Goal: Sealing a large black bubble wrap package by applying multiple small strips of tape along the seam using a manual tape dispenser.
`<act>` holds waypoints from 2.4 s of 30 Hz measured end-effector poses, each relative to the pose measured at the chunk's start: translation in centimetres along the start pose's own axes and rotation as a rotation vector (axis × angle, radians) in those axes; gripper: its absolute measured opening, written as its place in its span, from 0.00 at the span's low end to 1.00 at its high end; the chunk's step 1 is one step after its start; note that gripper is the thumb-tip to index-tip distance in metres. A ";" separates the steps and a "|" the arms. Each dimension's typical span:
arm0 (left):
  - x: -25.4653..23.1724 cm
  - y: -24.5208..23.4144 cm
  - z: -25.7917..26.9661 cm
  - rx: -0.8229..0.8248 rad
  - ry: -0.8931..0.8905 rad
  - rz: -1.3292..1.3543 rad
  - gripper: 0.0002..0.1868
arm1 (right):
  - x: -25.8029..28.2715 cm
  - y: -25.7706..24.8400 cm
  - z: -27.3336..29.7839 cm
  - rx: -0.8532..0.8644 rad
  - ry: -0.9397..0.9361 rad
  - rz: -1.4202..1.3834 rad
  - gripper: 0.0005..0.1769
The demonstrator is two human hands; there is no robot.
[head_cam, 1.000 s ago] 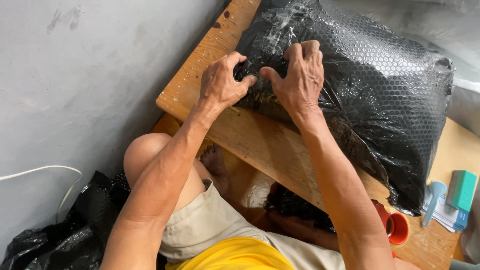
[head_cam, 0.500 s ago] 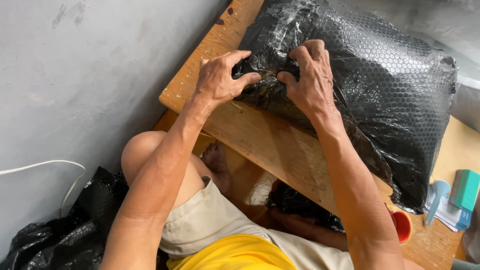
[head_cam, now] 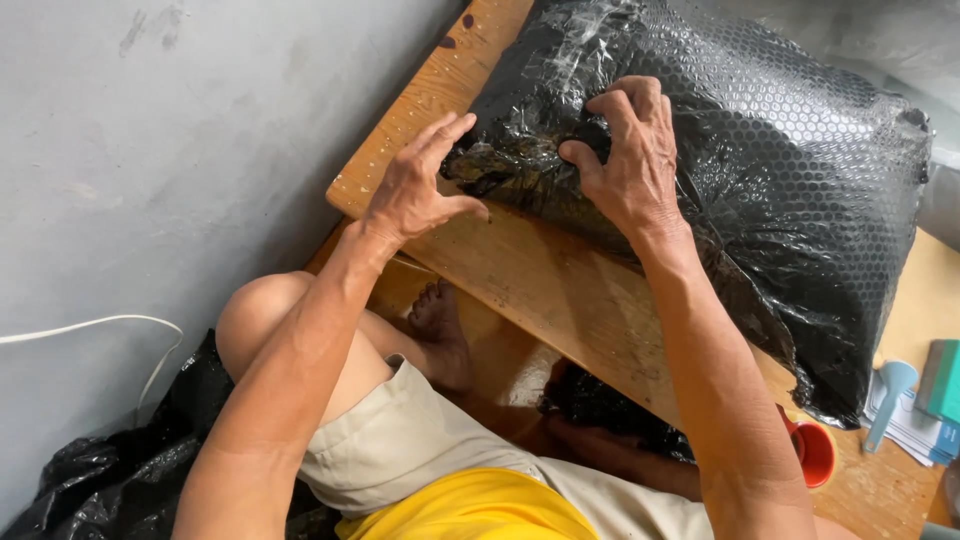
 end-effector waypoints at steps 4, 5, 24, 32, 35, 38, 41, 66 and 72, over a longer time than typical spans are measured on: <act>-0.7 -0.7 -0.4 -0.144 0.103 0.037 0.37 | 0.3 -0.2 -0.2 0.019 0.018 -0.010 0.21; -0.9 -1.0 -0.6 -0.102 0.065 0.096 0.39 | 0.2 -0.3 -0.4 0.095 0.084 -0.033 0.19; -2.3 -0.3 -2.1 -0.155 0.019 -0.054 0.32 | 0.7 3.1 -0.3 -0.118 0.118 0.362 0.50; -2.3 -2.2 -1.0 0.072 0.136 -0.068 0.41 | 3.2 -11.5 9.4 -0.146 0.146 -0.133 0.15; -3.0 -2.5 -1.1 0.064 0.124 -0.061 0.34 | 2.7 -14.5 17.8 -0.124 0.402 -0.046 0.15; -4.5 -2.5 -1.2 0.126 0.069 -0.150 0.39 | 0.2 -15.1 26.4 -0.108 0.608 0.169 0.14; -8.0 -1.6 -2.2 0.147 0.114 -0.279 0.47 | -1.6 -15.5 32.8 -0.134 0.694 0.398 0.18; -24.4 13.0 0.5 0.317 -0.286 0.776 0.29 | -2.6 -16.6 37.4 -0.031 1.016 0.040 0.25; -25.2 16.6 6.7 0.461 -0.995 1.440 0.49 | 0.8 -13.7 39.6 0.087 1.195 -0.658 0.20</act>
Point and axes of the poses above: each hand's wrist, its own z-axis away from the middle knuckle, its own y-axis out of the palm, x = y × z, the point moved 2 cm from there along -z, towards the middle knuckle, and after that the axes turned 11 degrees about y, right-handed, at the moved point
